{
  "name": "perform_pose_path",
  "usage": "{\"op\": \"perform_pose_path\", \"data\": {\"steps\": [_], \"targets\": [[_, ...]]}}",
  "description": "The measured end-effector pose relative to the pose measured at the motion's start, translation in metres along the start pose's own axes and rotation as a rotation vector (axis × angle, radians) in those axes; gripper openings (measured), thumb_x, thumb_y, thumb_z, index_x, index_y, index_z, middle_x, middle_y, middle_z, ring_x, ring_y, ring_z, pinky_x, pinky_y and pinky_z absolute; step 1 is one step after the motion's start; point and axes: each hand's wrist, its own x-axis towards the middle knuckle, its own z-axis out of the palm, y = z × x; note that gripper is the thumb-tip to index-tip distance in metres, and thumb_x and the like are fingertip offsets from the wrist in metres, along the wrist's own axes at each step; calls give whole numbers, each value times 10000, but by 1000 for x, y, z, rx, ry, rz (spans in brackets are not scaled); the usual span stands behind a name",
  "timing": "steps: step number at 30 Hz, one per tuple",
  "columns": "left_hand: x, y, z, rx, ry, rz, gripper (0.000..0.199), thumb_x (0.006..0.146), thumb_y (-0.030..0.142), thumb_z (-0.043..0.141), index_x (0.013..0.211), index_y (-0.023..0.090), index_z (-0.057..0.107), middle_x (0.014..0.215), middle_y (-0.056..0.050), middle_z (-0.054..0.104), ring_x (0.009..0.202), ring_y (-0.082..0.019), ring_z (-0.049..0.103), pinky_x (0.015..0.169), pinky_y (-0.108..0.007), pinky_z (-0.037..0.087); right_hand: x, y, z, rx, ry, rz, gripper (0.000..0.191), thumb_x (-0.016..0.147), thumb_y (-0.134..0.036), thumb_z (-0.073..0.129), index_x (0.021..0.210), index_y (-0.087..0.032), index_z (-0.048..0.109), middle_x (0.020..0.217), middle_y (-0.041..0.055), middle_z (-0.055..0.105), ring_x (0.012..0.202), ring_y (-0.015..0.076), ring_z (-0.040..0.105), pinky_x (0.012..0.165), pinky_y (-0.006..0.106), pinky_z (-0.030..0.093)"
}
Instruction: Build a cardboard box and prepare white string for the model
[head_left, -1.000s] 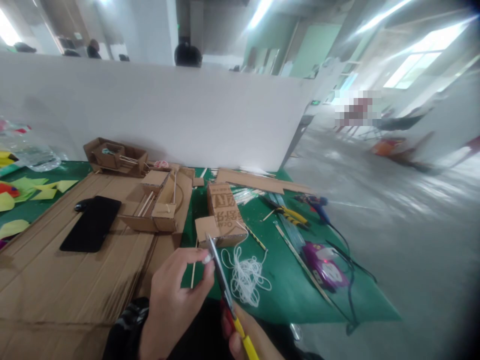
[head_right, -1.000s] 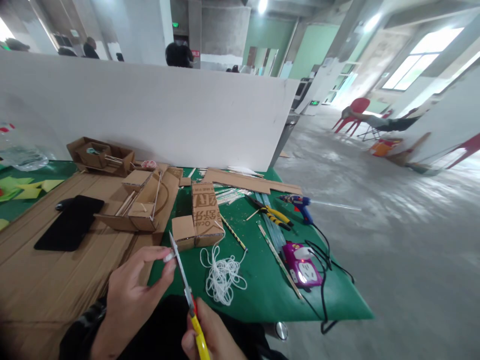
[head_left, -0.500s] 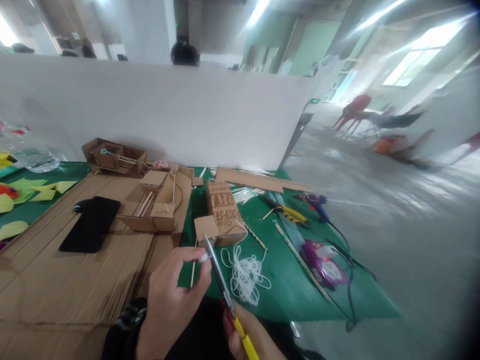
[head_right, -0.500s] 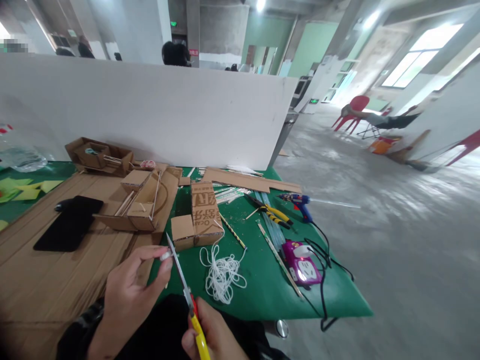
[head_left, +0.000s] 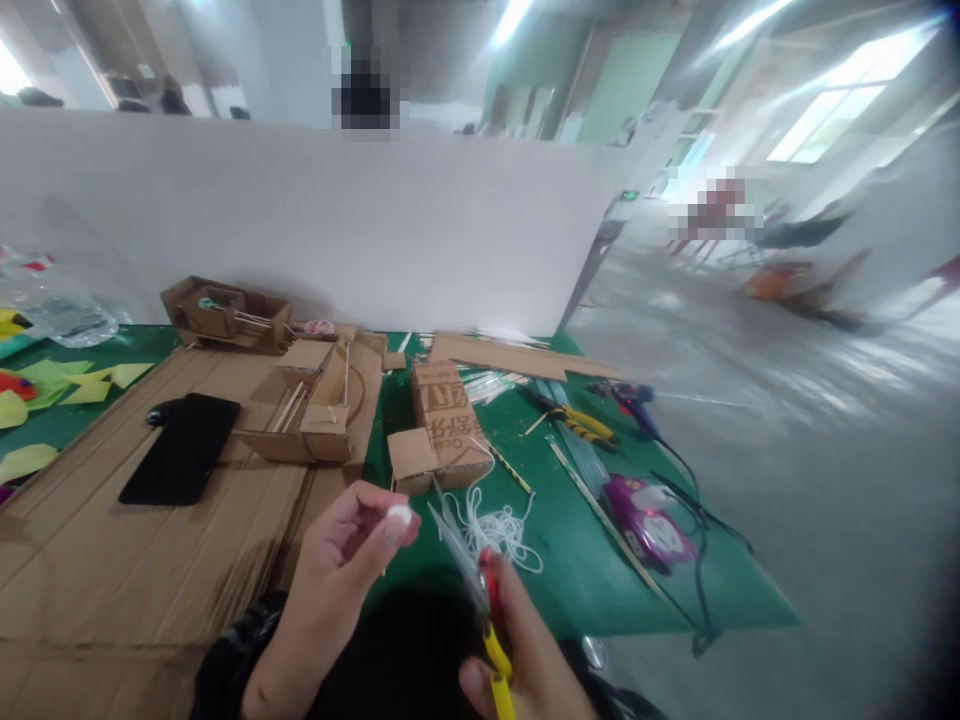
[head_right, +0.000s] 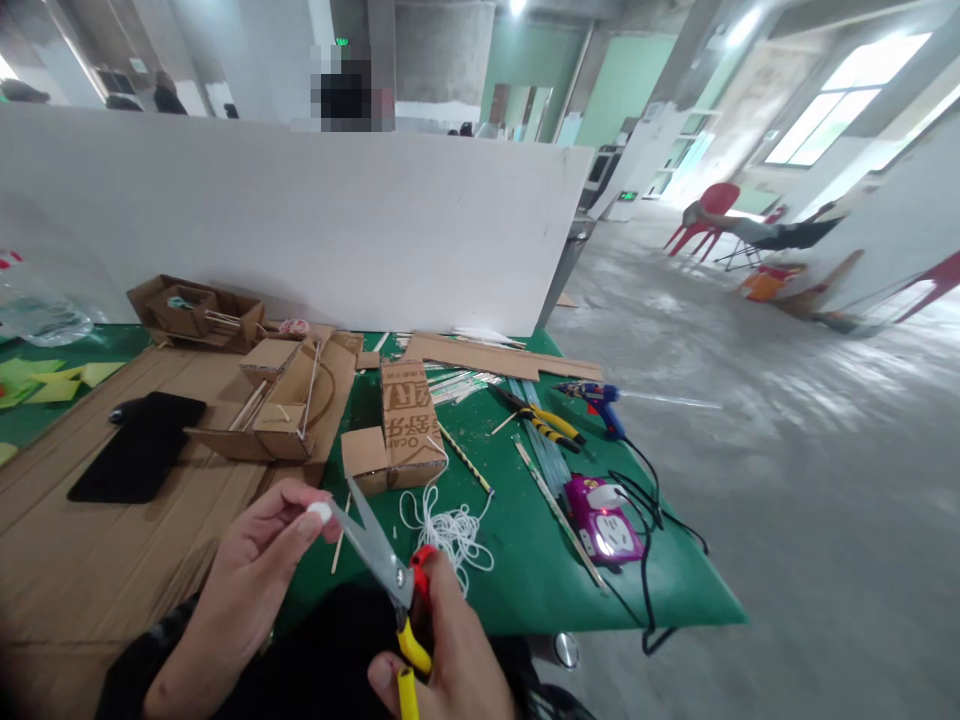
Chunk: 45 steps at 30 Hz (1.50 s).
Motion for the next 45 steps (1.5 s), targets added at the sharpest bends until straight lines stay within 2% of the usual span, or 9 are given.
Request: {"op": "perform_pose_path", "data": {"steps": [3,6,10,13,19,27,30,34,45], "targets": [[1,4,0,-156,-85,-76,218,831,397,745,868,193,679,738,6,699,715,-108,635,657,-158,479,10,-6,-16,-219,90,16,727,694,-348,753,1329,-185,440,1196,134,614,1047,321,624,876,404,547],[-2,5,0,-172,-143,-95,247,807,407,769,887,186,696,767,-5,688,685,-100,606,605,-149,450,22,-12,-32,-443,108,-38,702,573,-332,852,1161,-175,504,1108,130,613,963,326,639,820,430,562],[-7,7,-1,-93,-233,-125,249,816,400,762,903,176,695,749,-11,659,670,-108,580,595,-167,443,33,-16,-46,-656,144,-243,787,458,-442,922,1058,-167,493,1055,146,585,952,357,618,810,472,560],[-8,8,-2,-2,-285,-108,207,843,372,739,890,176,694,805,-22,668,757,-133,610,677,-192,471,38,-17,-53,-743,172,-306,781,475,-541,907,1022,-170,490,994,134,575,904,348,614,788,482,555],[-10,6,-4,96,-333,-73,163,879,347,700,913,188,710,851,-22,681,788,-136,622,695,-187,477,46,-21,-60,-766,140,-314,727,480,-609,889,919,-179,500,900,97,576,792,292,611,701,439,547],[-9,2,-4,121,-305,-25,105,875,300,703,900,201,726,896,-40,688,799,-157,638,695,-209,493,49,-19,-59,-759,118,-342,669,566,-722,783,866,-184,523,851,78,573,743,252,594,644,383,516],[-10,4,-4,111,-288,-24,112,863,304,715,913,205,730,896,-43,694,774,-154,639,663,-204,490,49,-18,-58,-768,140,-371,605,631,-700,749,859,-190,516,842,74,569,734,241,595,635,366,510],[-10,7,-4,124,-302,-31,94,882,292,693,911,208,723,888,-36,698,798,-154,643,700,-204,492,49,-17,-59,-775,141,-376,525,674,-630,741,844,-192,506,829,66,561,714,228,596,621,352,507],[-9,12,0,140,-279,-73,173,868,338,703,896,168,728,841,-64,718,758,-173,654,659,-218,495,49,-16,-60,-806,111,-361,498,728,-656,673,828,-192,521,833,72,579,705,223,602,605,342,507]]}}
